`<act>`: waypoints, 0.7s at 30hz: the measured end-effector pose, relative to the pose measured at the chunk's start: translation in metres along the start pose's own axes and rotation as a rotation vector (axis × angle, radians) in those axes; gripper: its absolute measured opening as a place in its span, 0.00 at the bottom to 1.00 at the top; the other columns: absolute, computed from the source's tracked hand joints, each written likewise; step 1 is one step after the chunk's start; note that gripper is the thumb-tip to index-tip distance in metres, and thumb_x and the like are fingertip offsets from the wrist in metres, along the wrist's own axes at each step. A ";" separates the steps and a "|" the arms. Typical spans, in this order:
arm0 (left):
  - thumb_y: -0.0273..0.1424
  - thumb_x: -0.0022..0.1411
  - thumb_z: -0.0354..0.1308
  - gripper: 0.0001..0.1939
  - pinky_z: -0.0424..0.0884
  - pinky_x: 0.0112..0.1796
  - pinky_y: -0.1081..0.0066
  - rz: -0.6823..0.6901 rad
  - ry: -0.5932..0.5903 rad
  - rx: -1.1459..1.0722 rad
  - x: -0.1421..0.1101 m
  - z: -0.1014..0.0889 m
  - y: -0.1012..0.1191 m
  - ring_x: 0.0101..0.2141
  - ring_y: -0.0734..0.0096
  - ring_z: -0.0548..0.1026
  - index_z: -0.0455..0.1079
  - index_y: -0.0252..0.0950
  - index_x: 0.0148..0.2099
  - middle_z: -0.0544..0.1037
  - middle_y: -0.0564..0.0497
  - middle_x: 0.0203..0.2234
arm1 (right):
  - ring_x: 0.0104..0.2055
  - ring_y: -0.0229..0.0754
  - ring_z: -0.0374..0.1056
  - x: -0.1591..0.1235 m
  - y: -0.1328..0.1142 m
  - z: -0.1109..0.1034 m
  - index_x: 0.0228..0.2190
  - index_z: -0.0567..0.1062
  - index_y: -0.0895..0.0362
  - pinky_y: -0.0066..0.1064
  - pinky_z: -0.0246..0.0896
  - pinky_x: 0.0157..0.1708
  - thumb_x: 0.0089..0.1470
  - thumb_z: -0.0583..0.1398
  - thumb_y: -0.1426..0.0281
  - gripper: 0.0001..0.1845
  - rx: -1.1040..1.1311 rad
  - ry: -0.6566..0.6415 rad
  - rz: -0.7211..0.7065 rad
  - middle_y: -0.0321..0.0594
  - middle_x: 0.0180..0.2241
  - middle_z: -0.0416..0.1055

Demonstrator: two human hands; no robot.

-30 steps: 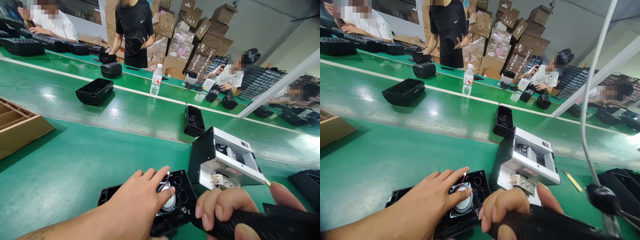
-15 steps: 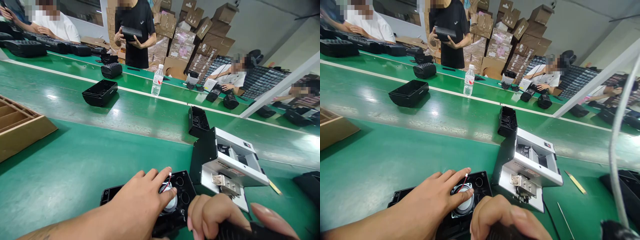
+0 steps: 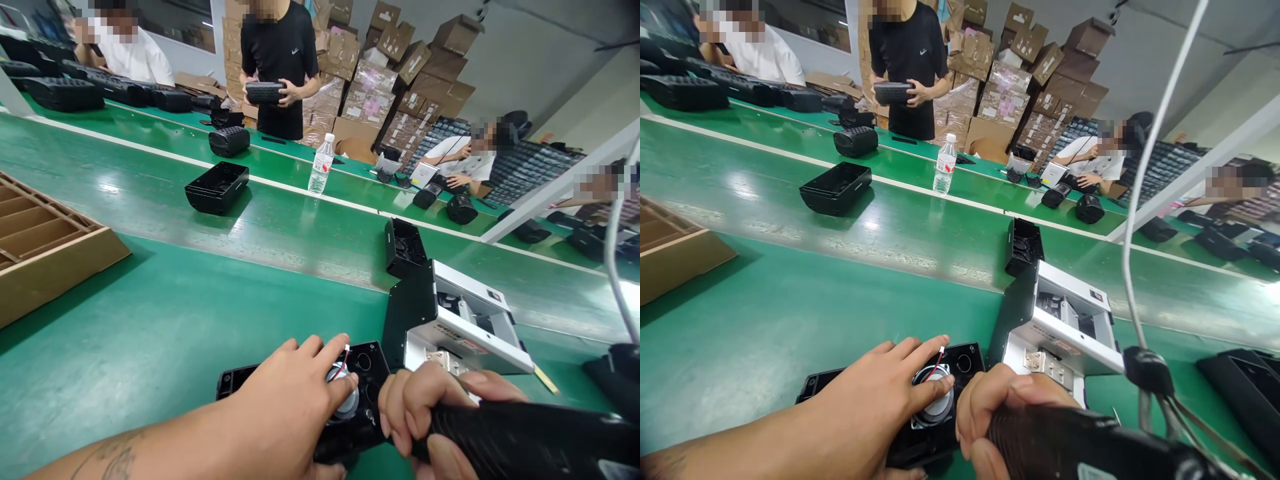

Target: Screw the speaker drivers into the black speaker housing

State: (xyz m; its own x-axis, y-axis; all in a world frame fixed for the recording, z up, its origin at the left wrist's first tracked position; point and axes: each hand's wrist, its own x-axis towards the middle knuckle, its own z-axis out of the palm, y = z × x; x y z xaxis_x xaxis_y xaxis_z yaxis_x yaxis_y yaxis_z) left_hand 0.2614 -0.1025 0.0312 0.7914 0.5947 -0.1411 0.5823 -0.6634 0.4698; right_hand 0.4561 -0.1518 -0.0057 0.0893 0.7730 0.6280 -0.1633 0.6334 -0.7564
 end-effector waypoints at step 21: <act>0.47 0.66 0.65 0.34 0.65 0.69 0.43 -0.057 0.273 -0.487 -0.016 -0.035 0.015 0.73 0.45 0.57 0.64 0.52 0.71 0.58 0.50 0.75 | 0.22 0.41 0.59 -0.006 0.002 0.010 0.70 0.52 0.47 0.29 0.54 0.19 0.76 0.61 0.63 0.31 0.013 0.162 -0.062 0.32 0.30 0.62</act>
State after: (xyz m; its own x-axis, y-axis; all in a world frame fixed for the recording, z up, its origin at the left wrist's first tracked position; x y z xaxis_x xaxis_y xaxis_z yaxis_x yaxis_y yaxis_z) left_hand 0.2509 -0.1057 0.0712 0.6468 0.7624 0.0219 0.4187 -0.3789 0.8253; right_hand 0.4455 -0.1554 -0.0096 0.2568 0.7288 0.6348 -0.1653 0.6802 -0.7141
